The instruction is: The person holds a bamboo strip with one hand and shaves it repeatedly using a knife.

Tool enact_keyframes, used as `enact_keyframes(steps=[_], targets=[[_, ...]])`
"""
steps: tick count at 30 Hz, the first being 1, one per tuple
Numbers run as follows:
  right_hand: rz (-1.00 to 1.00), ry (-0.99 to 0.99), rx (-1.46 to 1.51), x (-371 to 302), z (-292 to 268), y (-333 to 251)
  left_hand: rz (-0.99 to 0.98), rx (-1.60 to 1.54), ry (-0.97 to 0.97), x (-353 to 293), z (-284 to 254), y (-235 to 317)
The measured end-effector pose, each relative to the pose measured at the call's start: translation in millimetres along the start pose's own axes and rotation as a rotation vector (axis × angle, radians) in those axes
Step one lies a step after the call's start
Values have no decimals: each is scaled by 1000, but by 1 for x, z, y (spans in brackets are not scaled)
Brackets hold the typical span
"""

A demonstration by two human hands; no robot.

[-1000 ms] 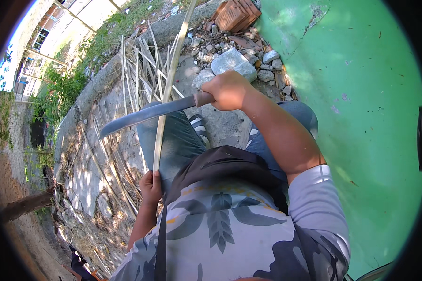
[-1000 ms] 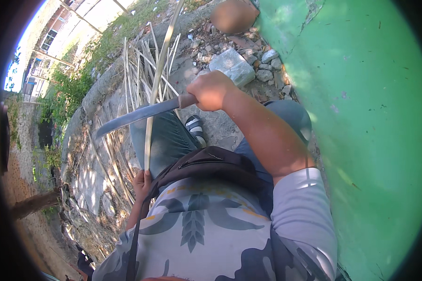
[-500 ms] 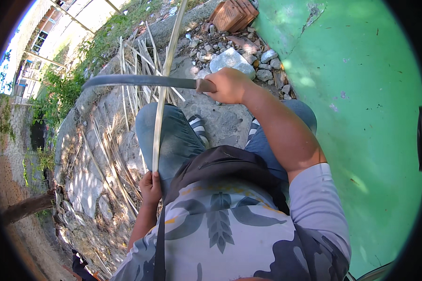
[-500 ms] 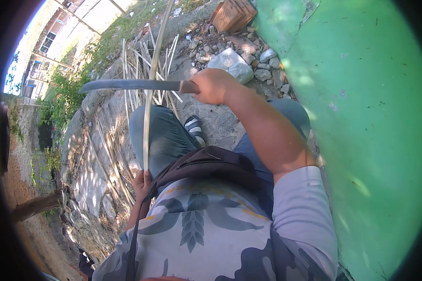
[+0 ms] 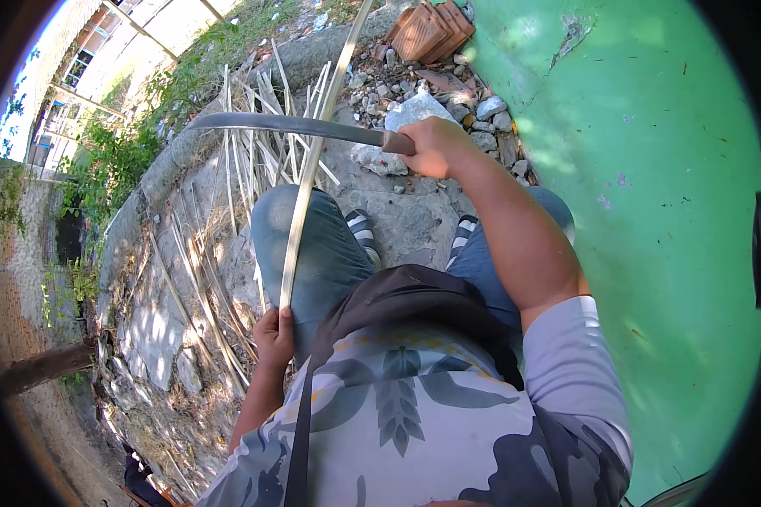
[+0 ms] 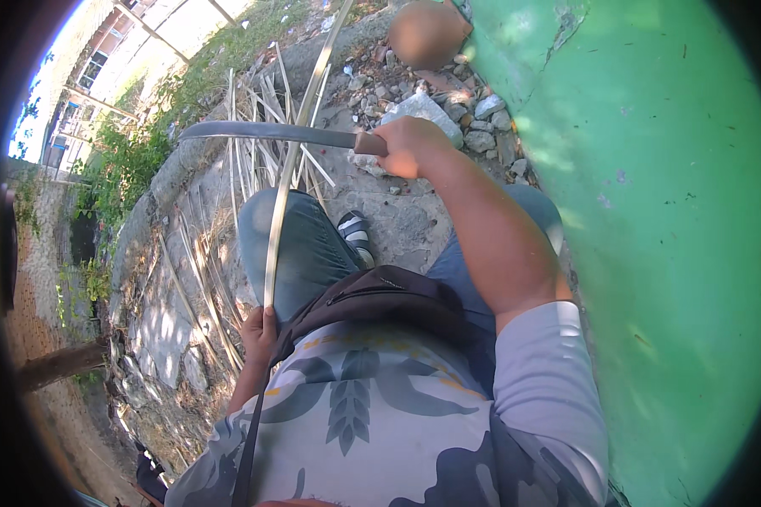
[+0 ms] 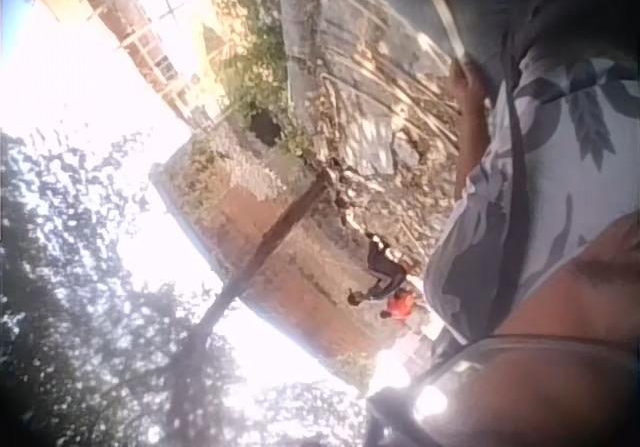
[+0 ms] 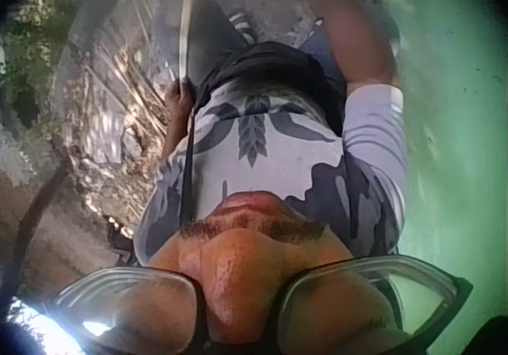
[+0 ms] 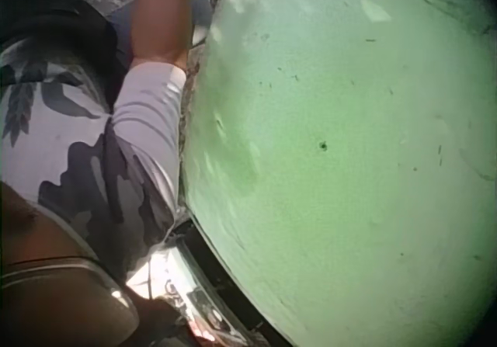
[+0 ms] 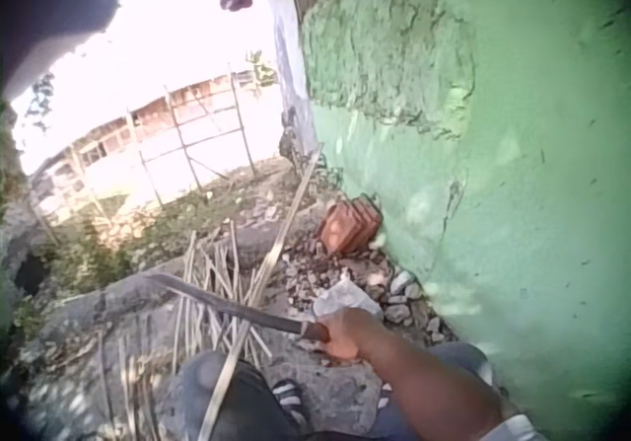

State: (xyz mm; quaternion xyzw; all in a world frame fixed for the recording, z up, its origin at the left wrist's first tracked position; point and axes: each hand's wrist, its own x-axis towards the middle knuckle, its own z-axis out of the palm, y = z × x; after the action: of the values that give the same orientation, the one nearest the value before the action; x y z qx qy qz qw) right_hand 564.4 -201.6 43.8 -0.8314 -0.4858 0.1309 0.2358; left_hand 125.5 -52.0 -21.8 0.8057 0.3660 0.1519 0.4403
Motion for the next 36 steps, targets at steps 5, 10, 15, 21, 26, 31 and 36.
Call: enact_keyframes(steps=[5, 10, 15, 21, 26, 31, 36], targets=[[-26, -13, 115, -1, 7, -15, 18, -81, -3, -1, 2, 4], [-165, 7, -65, -3, 16, -19, 37, -74, 5, 0, 3, 1], [-181, -9, -179, -3, 4, -24, 24, -33, 0, 0, 0, -6], [-53, -3, -47, 2, 6, 3, 24, -41, 7, -1, 1, 9], [-36, 30, 9, 0, 7, -5, 26, -80, -14, -1, 1, 4], [-161, -18, 39, 1, 16, -14, 36, -148, 7, -1, 4, 11], [-180, -65, -88, 0, 13, -19, 31, -83, 16, -1, 2, -11]])
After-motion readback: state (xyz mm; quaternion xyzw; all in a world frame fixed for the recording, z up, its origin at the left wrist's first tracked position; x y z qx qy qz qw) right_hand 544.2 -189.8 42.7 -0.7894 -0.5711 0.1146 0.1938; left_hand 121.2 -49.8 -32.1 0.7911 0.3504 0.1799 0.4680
